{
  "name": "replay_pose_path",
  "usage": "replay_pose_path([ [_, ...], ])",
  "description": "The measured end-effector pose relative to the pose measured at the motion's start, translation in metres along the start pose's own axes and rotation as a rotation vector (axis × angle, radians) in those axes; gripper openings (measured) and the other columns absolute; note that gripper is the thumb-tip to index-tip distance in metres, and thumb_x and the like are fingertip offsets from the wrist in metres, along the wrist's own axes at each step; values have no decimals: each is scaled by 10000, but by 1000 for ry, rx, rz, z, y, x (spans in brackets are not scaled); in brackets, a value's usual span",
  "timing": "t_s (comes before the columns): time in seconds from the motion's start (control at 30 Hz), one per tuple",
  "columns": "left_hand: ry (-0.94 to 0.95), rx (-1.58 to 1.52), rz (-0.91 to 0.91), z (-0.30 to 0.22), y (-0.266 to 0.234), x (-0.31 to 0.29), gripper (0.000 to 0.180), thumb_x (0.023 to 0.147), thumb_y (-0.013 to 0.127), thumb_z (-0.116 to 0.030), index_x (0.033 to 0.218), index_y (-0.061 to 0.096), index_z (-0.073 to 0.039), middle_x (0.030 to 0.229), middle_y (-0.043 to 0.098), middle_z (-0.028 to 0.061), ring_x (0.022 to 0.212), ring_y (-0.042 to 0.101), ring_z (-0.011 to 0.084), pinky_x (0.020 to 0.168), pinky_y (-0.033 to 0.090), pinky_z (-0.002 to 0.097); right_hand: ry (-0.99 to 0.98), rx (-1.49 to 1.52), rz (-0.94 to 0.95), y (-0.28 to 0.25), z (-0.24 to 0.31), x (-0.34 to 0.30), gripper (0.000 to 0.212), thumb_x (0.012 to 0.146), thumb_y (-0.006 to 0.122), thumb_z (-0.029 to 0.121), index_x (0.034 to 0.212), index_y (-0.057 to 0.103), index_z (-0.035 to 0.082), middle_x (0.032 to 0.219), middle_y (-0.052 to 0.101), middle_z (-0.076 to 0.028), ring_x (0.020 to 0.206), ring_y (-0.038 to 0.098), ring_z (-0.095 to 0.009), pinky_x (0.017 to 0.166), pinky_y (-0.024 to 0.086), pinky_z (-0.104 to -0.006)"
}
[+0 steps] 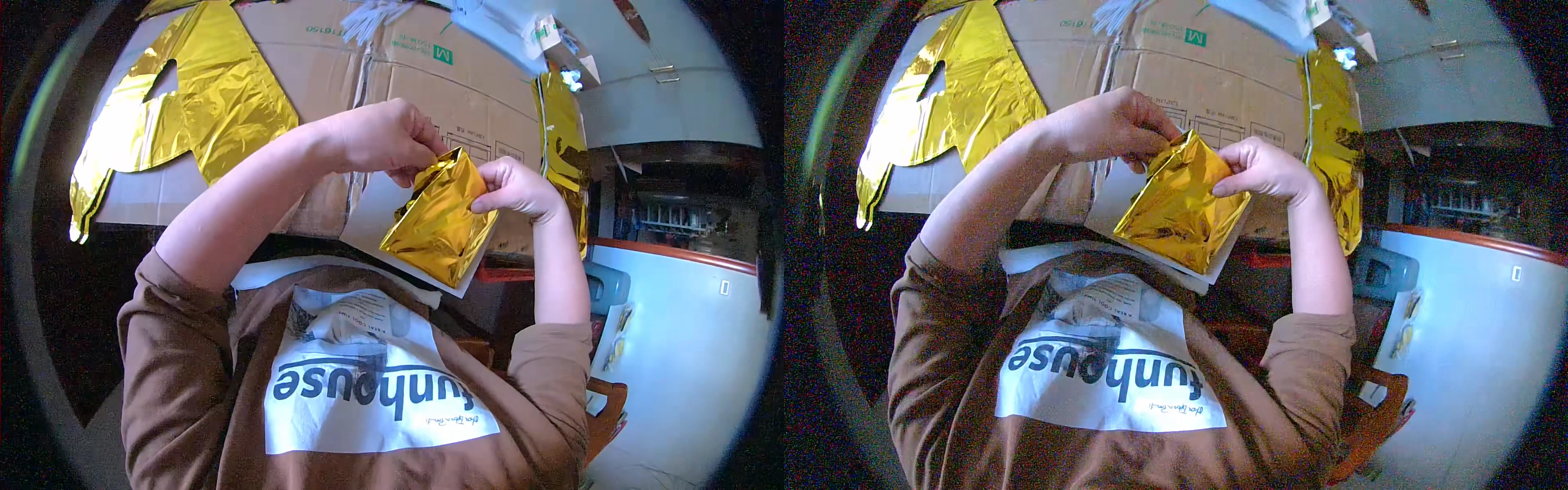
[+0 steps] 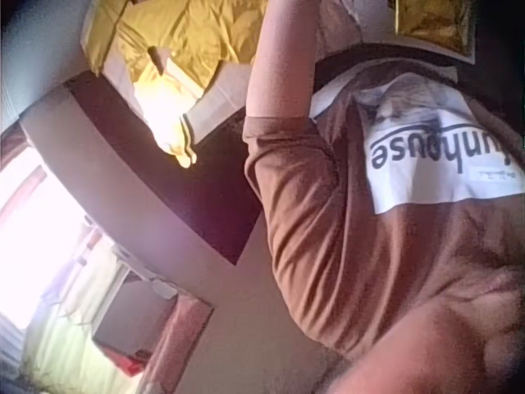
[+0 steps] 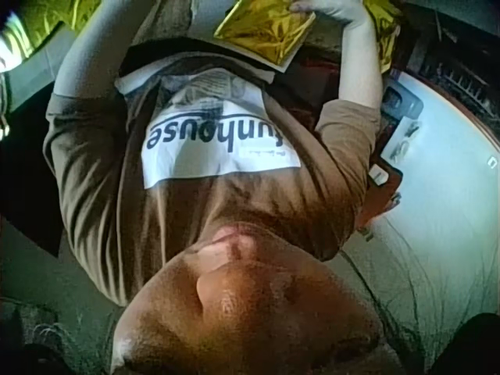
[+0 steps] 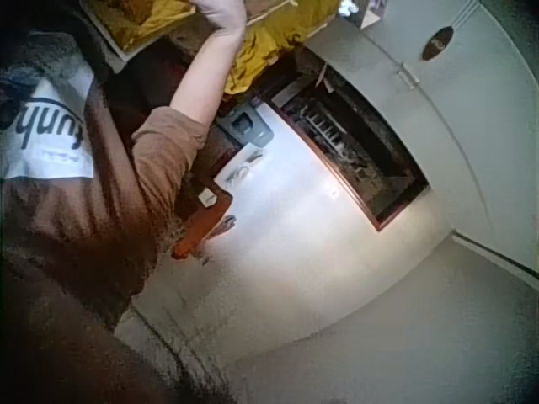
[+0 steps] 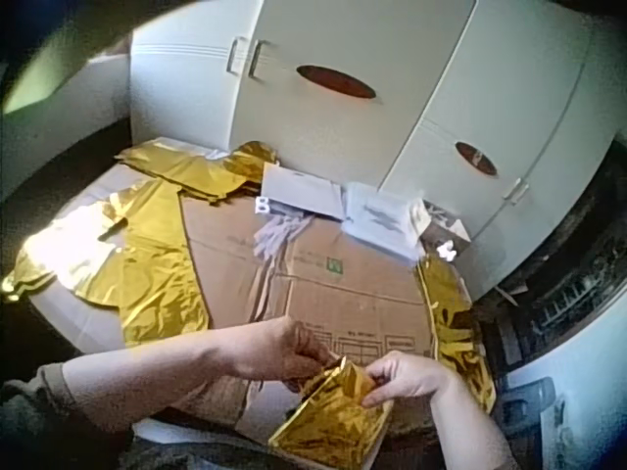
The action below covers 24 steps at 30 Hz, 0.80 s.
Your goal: Folding gold foil decorations, placing them into white frames, and threading string through components.
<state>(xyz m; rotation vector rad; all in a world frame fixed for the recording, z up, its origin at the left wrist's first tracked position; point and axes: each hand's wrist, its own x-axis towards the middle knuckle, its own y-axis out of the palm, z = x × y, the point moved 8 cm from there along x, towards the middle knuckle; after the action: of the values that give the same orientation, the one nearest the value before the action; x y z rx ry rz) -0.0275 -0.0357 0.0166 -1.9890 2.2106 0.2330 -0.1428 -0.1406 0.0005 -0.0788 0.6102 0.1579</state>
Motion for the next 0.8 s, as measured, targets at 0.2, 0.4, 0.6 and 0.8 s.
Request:
replay_pose_path([
  [0.2, -19, 113, -84, 3, 1, 0, 239, 878, 575, -156, 1031, 675, -3, 798, 671, 31, 692, 609, 85, 652, 522, 243, -12, 25, 21, 4, 1, -2, 337, 765, 719, 18, 1085, 633, -42, 976, 677, -8, 870, 607, -75, 820, 475, -236],
  [0.4, -57, 195, -112, 2, 2, 0, 222, 858, 565, -146, 950, 678, 21, 733, 661, 56, 633, 615, 108, 614, 528, 256, 26, 50, 6, 6, 1, -3, 343, 721, 733, -2, 1048, 645, -51, 968, 684, -34, 866, 616, -85, 833, 473, -239],
  [0.6, -53, 169, -139, 4, 5, 0, 215, 839, 577, -145, 908, 680, 31, 703, 655, 58, 618, 617, 115, 601, 527, 262, 20, 11, 32, 5, -4, -3, 293, 762, 721, 25, 1040, 646, -31, 981, 677, -14, 869, 608, -77, 816, 470, -232],
  [0.8, -58, 177, -170, 7, 6, 0, 210, 829, 589, -140, 906, 684, 31, 700, 657, 61, 625, 622, 118, 598, 528, 266, 35, 28, 2, 4, -8, -2, 330, 740, 729, 12, 1054, 641, -38, 976, 678, -19, 873, 608, -82, 832, 464, -237],
])
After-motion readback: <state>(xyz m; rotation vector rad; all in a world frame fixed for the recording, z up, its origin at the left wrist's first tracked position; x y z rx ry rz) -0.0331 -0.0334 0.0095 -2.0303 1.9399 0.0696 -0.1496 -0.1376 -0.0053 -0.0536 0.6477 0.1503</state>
